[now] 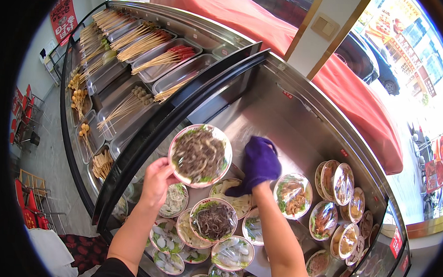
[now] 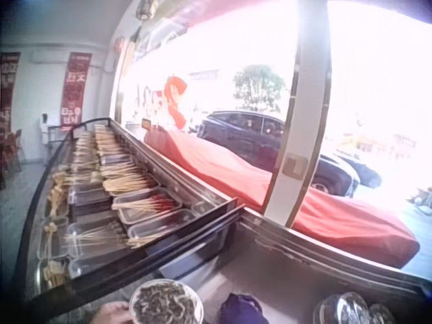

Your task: The person wipes the interior shelves of a commercial refrigerated display case using a purple cloth, moving plates of food aside to clean the metal surfaces and then rinsing the cloth in a red bucket.

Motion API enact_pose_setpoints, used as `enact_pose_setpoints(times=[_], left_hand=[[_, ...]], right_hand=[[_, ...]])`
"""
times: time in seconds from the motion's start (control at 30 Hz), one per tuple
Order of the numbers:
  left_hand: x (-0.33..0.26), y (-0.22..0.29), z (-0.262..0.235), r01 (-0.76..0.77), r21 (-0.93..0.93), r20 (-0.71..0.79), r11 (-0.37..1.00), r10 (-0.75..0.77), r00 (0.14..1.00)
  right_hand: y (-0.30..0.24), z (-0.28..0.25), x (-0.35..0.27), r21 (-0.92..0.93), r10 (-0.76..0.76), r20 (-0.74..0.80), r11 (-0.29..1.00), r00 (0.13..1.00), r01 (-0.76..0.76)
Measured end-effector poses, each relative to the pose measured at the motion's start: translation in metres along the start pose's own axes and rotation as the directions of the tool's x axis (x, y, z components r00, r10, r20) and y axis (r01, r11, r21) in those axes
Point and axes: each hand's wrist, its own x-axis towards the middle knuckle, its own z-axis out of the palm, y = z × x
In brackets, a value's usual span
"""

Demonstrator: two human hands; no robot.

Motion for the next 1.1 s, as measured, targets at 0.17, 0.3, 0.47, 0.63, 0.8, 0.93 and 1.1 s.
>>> enact_pose_setpoints(times=[0.17,0.3,0.47,0.63,0.8,0.93,1.1], left_hand=[[0.063,-0.015,0.047,-0.039,-0.020,0.021,0.999,0.040,0.999],[0.121,-0.035,0.085,-0.022,-0.039,0.101,0.999,0.026,0.995],[0.163,-0.062,0.116,0.013,0.053,0.067,0.999,-0.016,0.998],[0.201,-0.079,0.084,-0.056,0.520,0.025,0.853,0.050,0.998],[-0.050,-0.058,0.176,-0.170,0.121,0.772,0.978,0.015,0.636],[-0.254,-0.061,0.190,0.003,0.368,0.911,0.930,-0.360,-0.200],[-0.378,-0.064,0.201,-0.159,0.478,0.813,0.864,-0.503,-0.291]], right_hand=[[-0.028,0.023,0.017,0.197,0.075,0.050,0.977,0.996,-0.083],[-0.050,0.021,0.000,0.524,-0.144,-0.082,0.835,0.986,0.166],[-0.060,-0.025,-0.042,0.841,-0.175,0.050,0.539,0.983,0.053],[-0.055,-0.138,-0.088,0.857,-0.119,0.036,0.515,0.992,0.031],[-0.035,-0.282,-0.173,0.858,0.154,-0.078,0.514,0.985,-0.012],[-0.060,-0.398,-0.255,0.295,0.278,-0.366,0.940,0.888,-0.173],[-0.070,-0.438,-0.394,0.473,0.606,-0.563,0.794,0.562,-0.383]])
